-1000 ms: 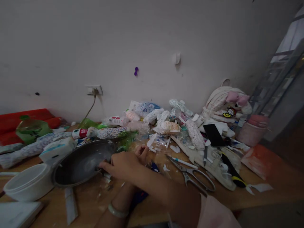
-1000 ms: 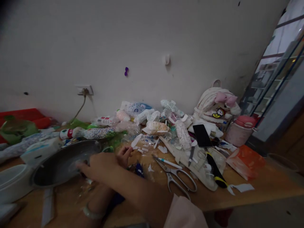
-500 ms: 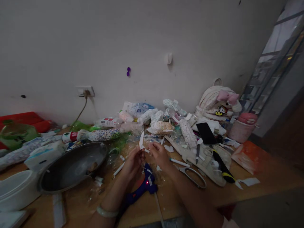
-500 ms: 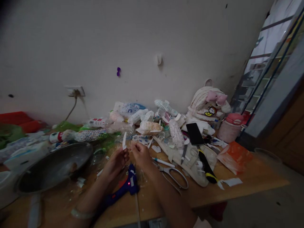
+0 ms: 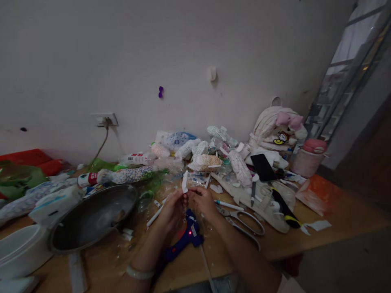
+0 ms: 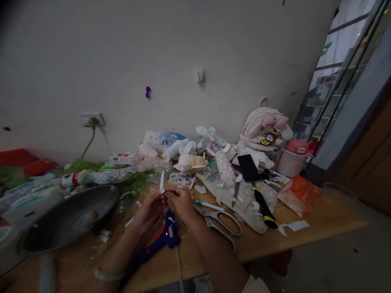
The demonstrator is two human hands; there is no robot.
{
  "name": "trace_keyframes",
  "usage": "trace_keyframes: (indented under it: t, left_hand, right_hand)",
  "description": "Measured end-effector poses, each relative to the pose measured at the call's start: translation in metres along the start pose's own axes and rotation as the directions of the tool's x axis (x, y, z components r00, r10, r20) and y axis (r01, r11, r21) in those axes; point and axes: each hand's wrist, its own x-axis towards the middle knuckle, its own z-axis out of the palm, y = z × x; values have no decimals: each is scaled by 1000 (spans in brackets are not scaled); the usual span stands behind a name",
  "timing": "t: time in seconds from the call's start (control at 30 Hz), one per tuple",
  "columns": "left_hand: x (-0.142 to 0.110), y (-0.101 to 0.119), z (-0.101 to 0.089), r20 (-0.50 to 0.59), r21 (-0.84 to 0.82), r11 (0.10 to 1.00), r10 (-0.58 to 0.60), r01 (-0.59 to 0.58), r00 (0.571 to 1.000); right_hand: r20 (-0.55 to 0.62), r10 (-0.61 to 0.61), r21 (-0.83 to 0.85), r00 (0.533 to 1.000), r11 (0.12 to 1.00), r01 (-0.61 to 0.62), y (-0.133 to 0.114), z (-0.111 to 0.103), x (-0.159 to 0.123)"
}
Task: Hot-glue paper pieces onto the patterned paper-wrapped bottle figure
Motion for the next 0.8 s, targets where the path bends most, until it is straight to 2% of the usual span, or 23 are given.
trace_keyframes:
  t: [0.17, 0.3, 0.43, 0.57, 0.8]
  left_hand:
    - [-2, -4, 1, 43, 38, 999, 16, -18, 999]
    - [-3, -6, 2, 58, 105, 994, 31, -37, 998]
    - [-3, -6, 3, 70, 215, 971, 95, -108, 993]
    - [-3, -2, 5, 58, 362, 905, 216, -222, 975]
    - [-4, 0, 4, 59, 585, 726, 406, -361, 912]
  right_hand:
    - [-53, -35, 29, 998, 999, 37, 5, -3, 1]
    - [-43, -36, 35, 998, 999, 37, 5, -5, 0]
    - [-45, -27, 27, 999, 999, 28, 5, -7, -1]
    - [-78, -65, -25, 995, 998, 63, 10, -9, 0]
    - [-91, -93, -86, 991, 993, 85, 14, -9, 1]
